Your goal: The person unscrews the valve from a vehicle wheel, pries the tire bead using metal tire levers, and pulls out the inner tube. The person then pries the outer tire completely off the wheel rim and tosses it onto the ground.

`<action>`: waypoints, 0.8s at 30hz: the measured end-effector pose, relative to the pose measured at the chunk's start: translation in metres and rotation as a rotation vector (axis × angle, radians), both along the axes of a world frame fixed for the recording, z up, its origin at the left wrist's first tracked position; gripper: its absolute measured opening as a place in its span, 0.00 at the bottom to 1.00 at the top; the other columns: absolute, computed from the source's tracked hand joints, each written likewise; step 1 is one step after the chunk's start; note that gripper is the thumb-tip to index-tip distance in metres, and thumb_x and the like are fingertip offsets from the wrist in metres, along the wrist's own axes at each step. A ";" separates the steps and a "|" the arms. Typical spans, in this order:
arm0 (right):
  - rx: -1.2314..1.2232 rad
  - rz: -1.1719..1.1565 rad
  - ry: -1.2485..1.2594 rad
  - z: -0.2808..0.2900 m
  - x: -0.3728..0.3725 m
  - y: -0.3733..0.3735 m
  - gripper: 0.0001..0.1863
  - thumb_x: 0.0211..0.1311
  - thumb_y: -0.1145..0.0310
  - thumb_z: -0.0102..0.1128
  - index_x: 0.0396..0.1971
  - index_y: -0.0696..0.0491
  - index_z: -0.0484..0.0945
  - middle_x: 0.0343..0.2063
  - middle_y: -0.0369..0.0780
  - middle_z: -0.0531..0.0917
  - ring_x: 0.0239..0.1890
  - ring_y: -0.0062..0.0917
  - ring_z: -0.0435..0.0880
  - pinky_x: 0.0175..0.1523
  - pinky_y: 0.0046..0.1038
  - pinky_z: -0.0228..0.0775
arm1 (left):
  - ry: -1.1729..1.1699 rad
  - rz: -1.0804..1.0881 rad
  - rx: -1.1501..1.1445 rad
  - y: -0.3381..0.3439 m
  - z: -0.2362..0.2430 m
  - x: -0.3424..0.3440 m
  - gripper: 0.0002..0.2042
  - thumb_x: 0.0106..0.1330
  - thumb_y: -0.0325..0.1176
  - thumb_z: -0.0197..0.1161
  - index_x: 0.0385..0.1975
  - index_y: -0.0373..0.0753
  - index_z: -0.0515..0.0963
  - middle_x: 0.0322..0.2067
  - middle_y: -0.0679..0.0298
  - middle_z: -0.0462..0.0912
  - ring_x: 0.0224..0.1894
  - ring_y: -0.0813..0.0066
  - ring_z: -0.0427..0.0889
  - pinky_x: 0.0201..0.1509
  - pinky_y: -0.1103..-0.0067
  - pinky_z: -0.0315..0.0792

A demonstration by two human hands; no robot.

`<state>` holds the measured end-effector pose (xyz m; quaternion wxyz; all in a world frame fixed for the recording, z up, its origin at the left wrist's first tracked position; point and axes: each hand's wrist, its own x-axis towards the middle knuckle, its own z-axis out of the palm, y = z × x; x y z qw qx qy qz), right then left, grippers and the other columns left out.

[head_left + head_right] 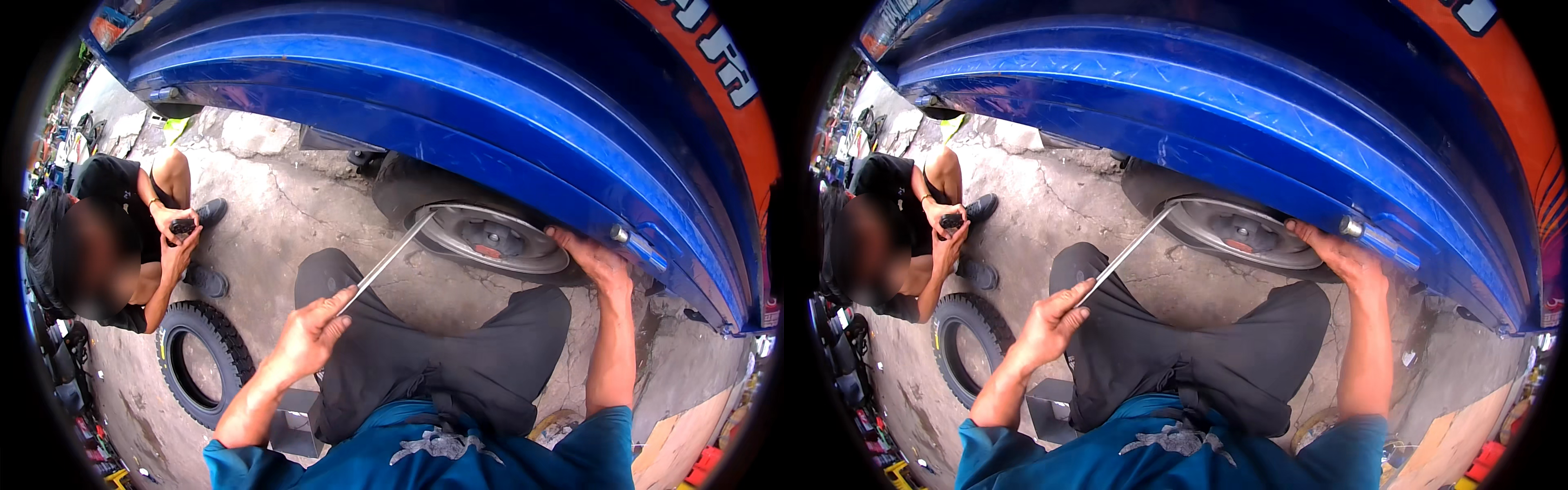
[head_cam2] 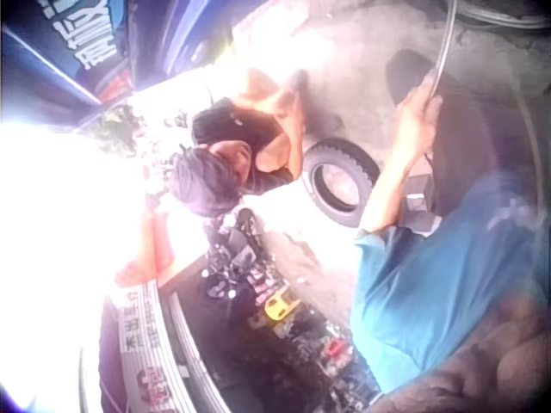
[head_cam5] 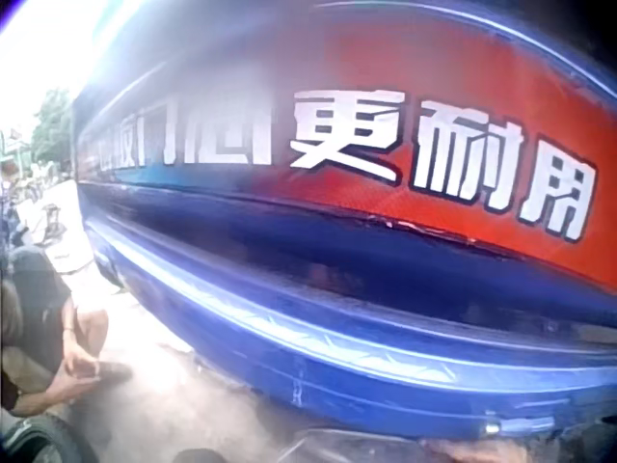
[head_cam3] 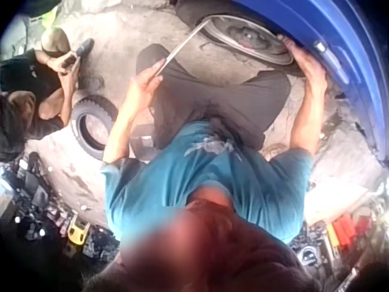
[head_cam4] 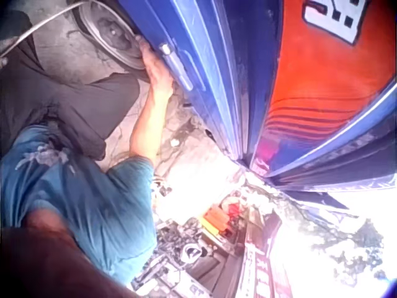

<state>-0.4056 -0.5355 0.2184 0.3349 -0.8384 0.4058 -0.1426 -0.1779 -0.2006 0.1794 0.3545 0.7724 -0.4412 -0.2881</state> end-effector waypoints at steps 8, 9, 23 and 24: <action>0.063 0.008 0.266 -0.024 -0.004 -0.008 0.31 0.56 0.46 0.60 0.53 0.51 0.70 0.52 0.37 0.75 0.56 0.25 0.69 0.61 0.28 0.60 | 0.007 -0.107 0.174 -0.044 0.062 0.047 0.18 0.61 0.24 0.58 0.53 0.33 0.72 0.46 0.46 0.78 0.51 0.59 0.78 0.53 0.76 0.70; -0.035 0.045 0.260 -0.038 -0.010 -0.011 0.30 0.57 0.46 0.58 0.54 0.50 0.69 0.53 0.36 0.74 0.56 0.25 0.69 0.61 0.29 0.60 | -0.039 -0.143 0.240 -0.051 0.067 0.050 0.18 0.61 0.24 0.58 0.53 0.33 0.72 0.45 0.45 0.78 0.50 0.59 0.79 0.52 0.76 0.71; -0.061 0.273 -0.127 -0.040 0.008 -0.019 0.34 0.60 0.42 0.46 0.61 0.46 0.60 0.61 0.39 0.64 0.63 0.33 0.60 0.66 0.39 0.51 | 0.437 0.554 -0.133 -0.066 -0.054 -0.133 0.24 0.66 0.24 0.50 0.62 0.30 0.57 0.55 0.48 0.70 0.58 0.66 0.68 0.60 0.79 0.60; -0.006 0.252 -0.182 -0.032 0.009 -0.017 0.33 0.60 0.43 0.47 0.61 0.47 0.61 0.60 0.39 0.65 0.62 0.32 0.61 0.66 0.38 0.52 | 0.378 0.583 -0.273 -0.081 -0.065 -0.153 0.23 0.67 0.25 0.48 0.62 0.30 0.57 0.54 0.47 0.70 0.57 0.66 0.69 0.60 0.79 0.61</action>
